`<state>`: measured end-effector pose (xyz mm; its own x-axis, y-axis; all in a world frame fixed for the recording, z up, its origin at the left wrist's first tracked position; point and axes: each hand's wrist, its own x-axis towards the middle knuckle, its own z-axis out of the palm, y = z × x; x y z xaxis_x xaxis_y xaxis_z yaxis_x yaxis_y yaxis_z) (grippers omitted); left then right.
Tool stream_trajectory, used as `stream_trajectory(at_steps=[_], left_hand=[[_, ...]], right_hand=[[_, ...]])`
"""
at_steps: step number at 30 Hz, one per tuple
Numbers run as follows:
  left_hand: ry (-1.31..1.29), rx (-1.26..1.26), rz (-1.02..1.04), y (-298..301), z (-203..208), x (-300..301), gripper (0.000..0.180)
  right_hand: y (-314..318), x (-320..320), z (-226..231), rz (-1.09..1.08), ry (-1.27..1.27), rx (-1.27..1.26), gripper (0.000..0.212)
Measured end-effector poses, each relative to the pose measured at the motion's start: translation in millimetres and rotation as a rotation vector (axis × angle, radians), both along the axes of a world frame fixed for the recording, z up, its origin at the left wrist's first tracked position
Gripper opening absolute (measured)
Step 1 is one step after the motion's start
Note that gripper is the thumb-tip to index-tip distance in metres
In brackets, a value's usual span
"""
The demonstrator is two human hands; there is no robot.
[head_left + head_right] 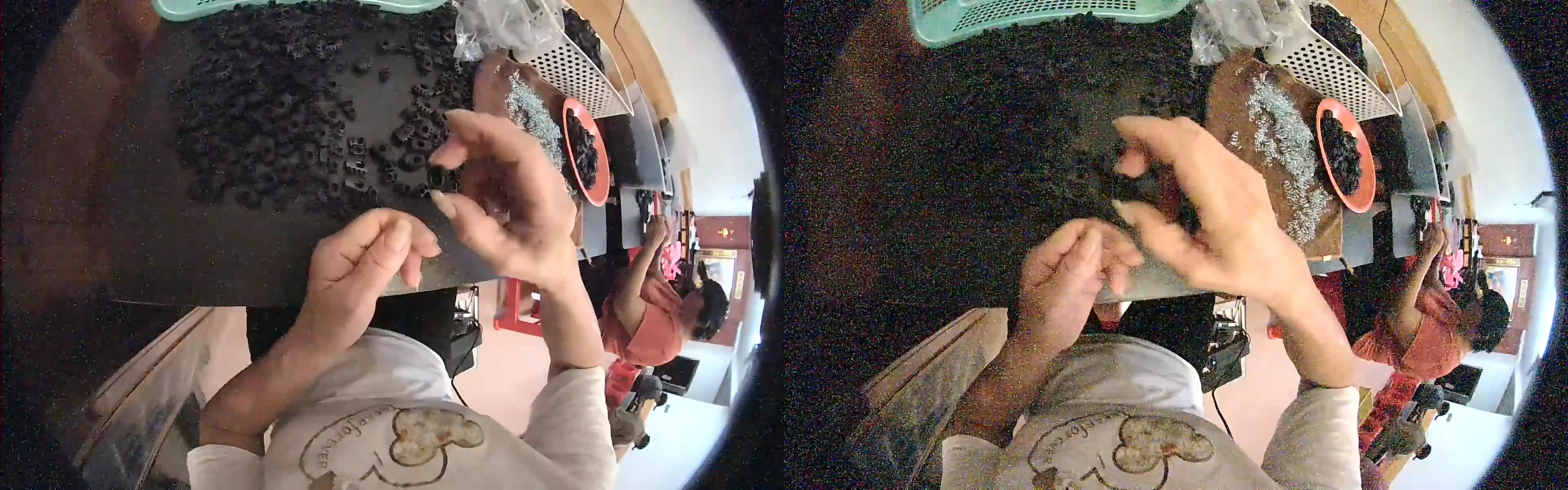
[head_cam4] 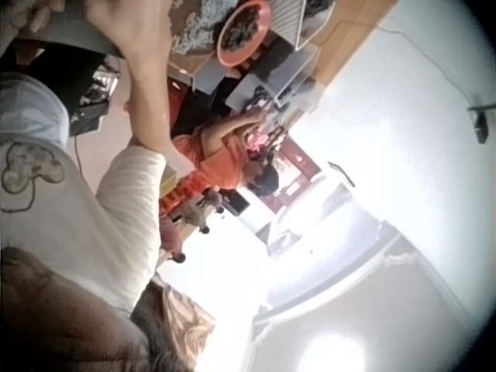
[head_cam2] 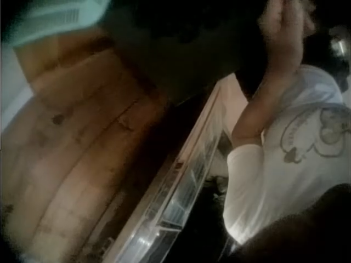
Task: Assembling small black plastic parts with tiny metal beads or pins.
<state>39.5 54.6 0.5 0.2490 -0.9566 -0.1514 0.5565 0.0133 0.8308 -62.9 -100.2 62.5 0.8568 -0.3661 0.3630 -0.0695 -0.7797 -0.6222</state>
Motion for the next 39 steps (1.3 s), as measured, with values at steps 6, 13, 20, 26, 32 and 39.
stream_trajectory(at_steps=[6,13,20,26,32,39], left_hand=[[0.106,-0.166,0.01,-0.6,-6.3,-2.3,0.037],[0.139,-0.14,0.116,2.5,-0.4,-8.2,0.029],[0.169,-0.148,0.1,1.0,-4.8,-9.8,0.025],[0.11,-0.258,0.088,-3.9,-11.3,-10.7,0.024],[0.035,-0.27,0.055,-6.9,-14.4,-10.3,0.022],[0.036,-0.274,0.075,-7.8,-12.0,-12.6,0.02]], right_hand=[[25.7,-13.7,-3.4,0.196,-0.106,0.067,0.043],[32.3,-18.4,-15.9,0.186,-0.227,0.037,0.024],[27.5,-27.7,-22.5,0.17,-0.274,0.038,0.028],[-6.2,-63.5,3.3,-0.058,-0.174,0.013,0.014],[-57.7,-109.0,-11.6,-0.411,0.071,0.131,0.013],[-79.3,-117.0,-21.4,-0.299,0.325,-0.215,0.02]])
